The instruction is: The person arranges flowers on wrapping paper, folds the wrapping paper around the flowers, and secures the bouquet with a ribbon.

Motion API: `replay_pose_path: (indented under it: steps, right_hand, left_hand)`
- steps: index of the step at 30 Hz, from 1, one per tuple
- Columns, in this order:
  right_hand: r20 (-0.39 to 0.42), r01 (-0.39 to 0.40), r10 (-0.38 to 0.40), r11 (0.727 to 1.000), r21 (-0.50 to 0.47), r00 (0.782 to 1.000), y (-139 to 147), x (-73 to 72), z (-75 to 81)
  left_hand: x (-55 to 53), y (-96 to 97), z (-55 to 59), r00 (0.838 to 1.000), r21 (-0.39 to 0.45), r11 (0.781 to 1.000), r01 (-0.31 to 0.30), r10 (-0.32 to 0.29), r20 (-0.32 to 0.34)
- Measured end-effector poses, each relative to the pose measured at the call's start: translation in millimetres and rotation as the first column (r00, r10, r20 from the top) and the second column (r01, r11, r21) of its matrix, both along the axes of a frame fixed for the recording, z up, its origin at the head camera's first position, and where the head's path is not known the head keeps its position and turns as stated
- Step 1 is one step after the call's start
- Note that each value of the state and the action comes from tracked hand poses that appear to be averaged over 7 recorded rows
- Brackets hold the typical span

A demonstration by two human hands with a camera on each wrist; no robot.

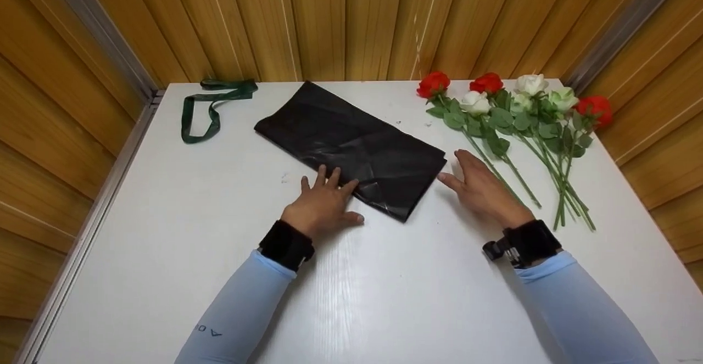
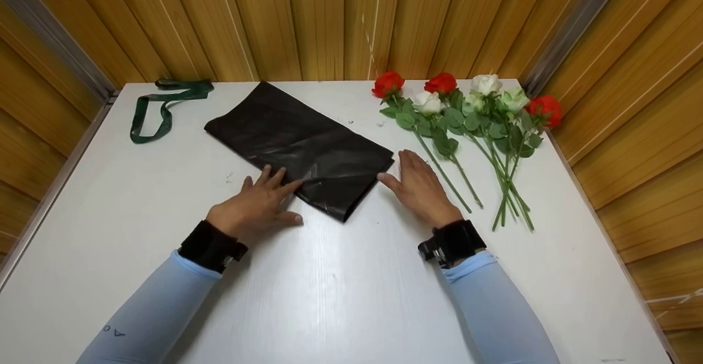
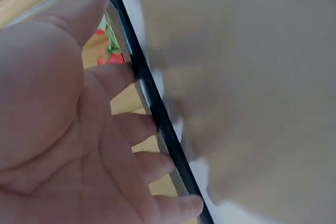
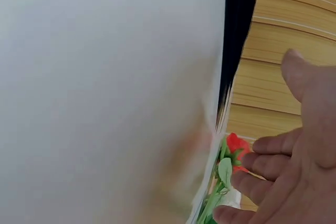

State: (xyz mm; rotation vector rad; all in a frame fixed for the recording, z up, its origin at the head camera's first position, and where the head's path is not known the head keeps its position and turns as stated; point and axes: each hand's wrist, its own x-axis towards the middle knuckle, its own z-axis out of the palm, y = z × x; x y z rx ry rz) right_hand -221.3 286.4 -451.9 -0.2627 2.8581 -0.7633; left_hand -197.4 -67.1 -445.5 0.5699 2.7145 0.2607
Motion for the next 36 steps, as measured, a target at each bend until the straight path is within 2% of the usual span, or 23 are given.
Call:
replay_pose_path:
  steps: [2,4,7,9,12,14,17,19,21,24,31,36]
  right_hand:
    - [0.007,0.024,-0.024,1.000,-0.004,1.000,3.5,2.0,0.9]
    - [0.033,0.045,-0.047,0.998,0.034,0.998,3.9,3.1,1.3]
    - [0.080,0.062,-0.075,0.986,0.152,0.994,-0.4,2.2,0.0]
    - [0.110,0.060,-0.087,0.972,0.228,0.990,-5.0,0.7,-1.4]
    - [0.145,0.045,-0.089,0.959,0.281,0.985,-11.0,-1.7,-4.2]
    - [0.170,0.028,-0.082,0.954,0.299,0.982,-13.9,-1.5,-5.4]
    - [0.183,0.010,-0.072,0.949,0.316,0.980,-17.2,0.8,-7.2]
    - [0.178,0.001,-0.061,0.948,0.319,0.982,-19.9,3.3,-7.7]
    - [0.166,-0.009,-0.046,0.949,0.315,0.985,-23.0,5.7,-8.1]
    - [0.144,-0.021,-0.026,0.948,0.317,0.989,-27.0,8.1,-8.7]
    - [0.126,-0.017,-0.027,0.940,0.340,0.992,-30.9,12.1,-11.4]
    - [0.128,-0.039,-0.004,0.942,0.333,0.992,-36.0,12.9,-13.0]
  left_hand:
    - [5.1,5.3,1.0,1.000,-0.003,1.000,0.029,-0.029,-0.006]
    - [8.7,11.9,2.7,0.998,-0.004,0.998,0.056,-0.056,-0.008]
    - [12.7,20.7,4.5,0.997,0.006,0.997,0.082,-0.082,0.010]
    - [13.9,23.8,4.7,0.997,0.027,0.997,0.072,-0.073,0.033]
    - [11.5,23.8,3.6,0.999,0.067,0.998,0.007,-0.009,0.034]
    - [7.3,21.4,2.1,0.998,0.086,0.994,-0.064,0.064,0.007]
    - [-0.4,16.4,-0.5,0.983,0.053,0.984,-0.173,0.175,-0.047]
    - [-3.6,13.6,-2.2,0.970,0.017,0.972,-0.236,0.236,-0.053]
    - [-4.2,12.1,-3.7,0.962,-0.019,0.962,-0.272,0.271,-0.039]
    - [-2.0,14.7,-4.7,0.955,-0.053,0.953,-0.297,0.297,-0.012]
    - [5.0,30.7,-2.9,0.953,-0.130,0.944,-0.302,0.301,-0.029]
    - [5.4,31.6,-3.2,0.951,-0.152,0.939,-0.309,0.308,-0.031]
